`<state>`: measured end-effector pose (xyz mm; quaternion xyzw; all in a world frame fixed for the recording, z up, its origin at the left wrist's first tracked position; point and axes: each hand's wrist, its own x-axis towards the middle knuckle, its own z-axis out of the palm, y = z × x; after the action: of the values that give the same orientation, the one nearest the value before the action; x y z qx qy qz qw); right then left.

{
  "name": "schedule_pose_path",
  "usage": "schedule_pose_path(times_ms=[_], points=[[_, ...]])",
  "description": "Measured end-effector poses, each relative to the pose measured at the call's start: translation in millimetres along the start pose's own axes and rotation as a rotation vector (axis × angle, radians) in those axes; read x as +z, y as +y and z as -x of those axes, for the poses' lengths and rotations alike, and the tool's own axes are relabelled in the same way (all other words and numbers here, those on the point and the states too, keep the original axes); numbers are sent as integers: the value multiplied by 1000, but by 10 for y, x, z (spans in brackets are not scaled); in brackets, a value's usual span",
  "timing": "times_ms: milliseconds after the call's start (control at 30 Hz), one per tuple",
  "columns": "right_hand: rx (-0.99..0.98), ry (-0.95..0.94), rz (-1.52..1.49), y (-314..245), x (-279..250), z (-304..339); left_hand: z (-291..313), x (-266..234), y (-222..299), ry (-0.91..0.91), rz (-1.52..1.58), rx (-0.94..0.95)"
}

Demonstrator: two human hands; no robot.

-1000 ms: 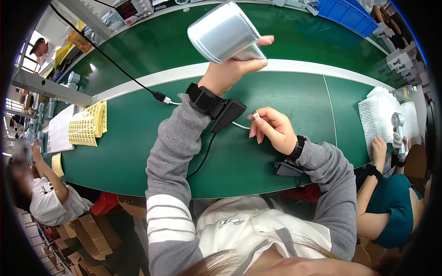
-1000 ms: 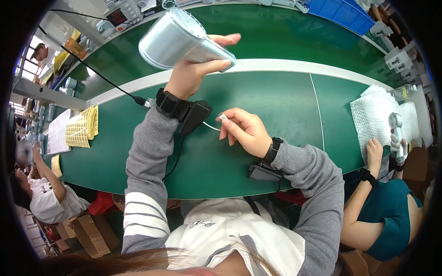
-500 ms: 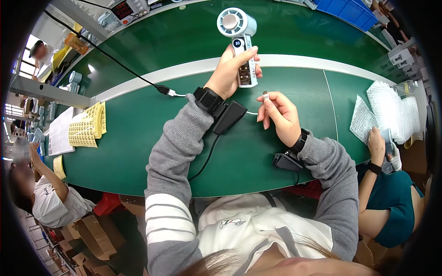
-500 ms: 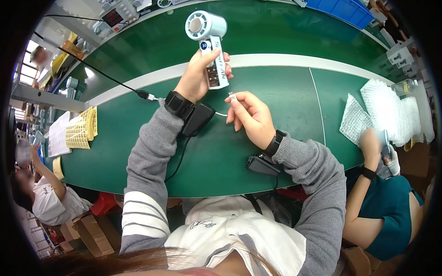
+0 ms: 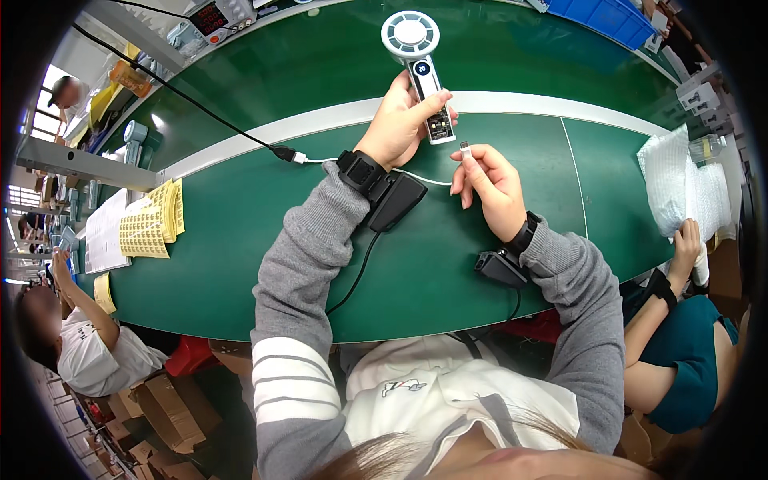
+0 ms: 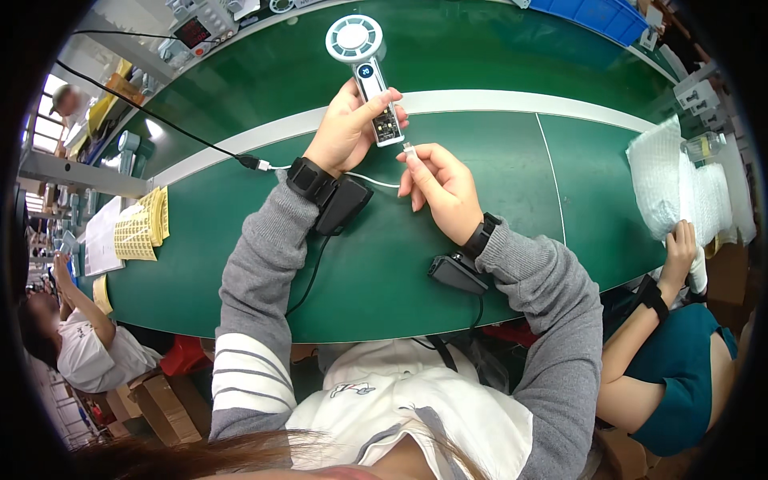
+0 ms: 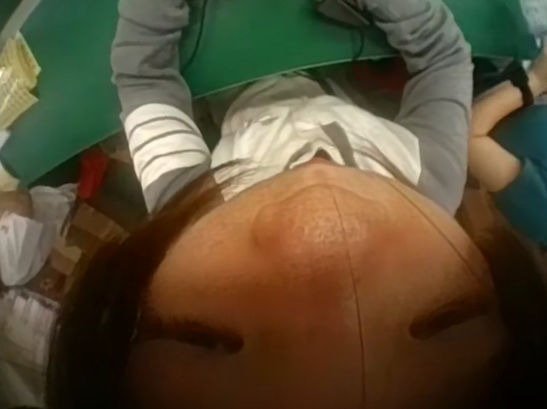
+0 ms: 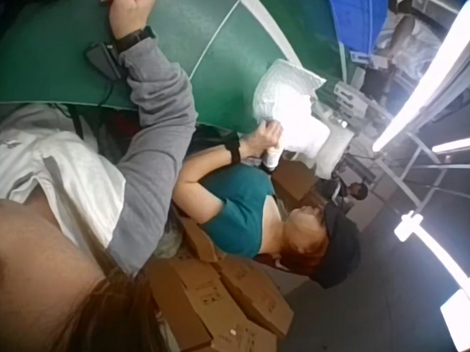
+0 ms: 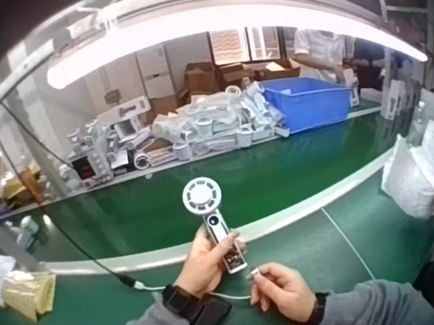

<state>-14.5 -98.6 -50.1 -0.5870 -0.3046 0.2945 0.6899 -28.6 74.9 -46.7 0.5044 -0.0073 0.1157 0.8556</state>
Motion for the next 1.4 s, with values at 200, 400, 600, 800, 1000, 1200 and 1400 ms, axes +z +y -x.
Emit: schedule_pose_path(times_ms=[200,400,600,800,1000,1200,1400], points=[[11,-36,37,12,-5,-6,21,66,-6,0,129,-28],[2,-36,74,22,-50,-56,57,112,-20,-58,193,-23],[-7,-8,92,48,-56,-66,70,116,-36,-48,215,-25],[125,7,34,60,-132,-101,75,149,-145,88,-46,188],[63,18,7,90,-140,-93,75,166,-187,88,-45,216],[3,35,60,124,-57,-115,79,85,-57,293,-188,162],[-25,-4,91,111,-13,-34,210,157,363,534,99,52]])
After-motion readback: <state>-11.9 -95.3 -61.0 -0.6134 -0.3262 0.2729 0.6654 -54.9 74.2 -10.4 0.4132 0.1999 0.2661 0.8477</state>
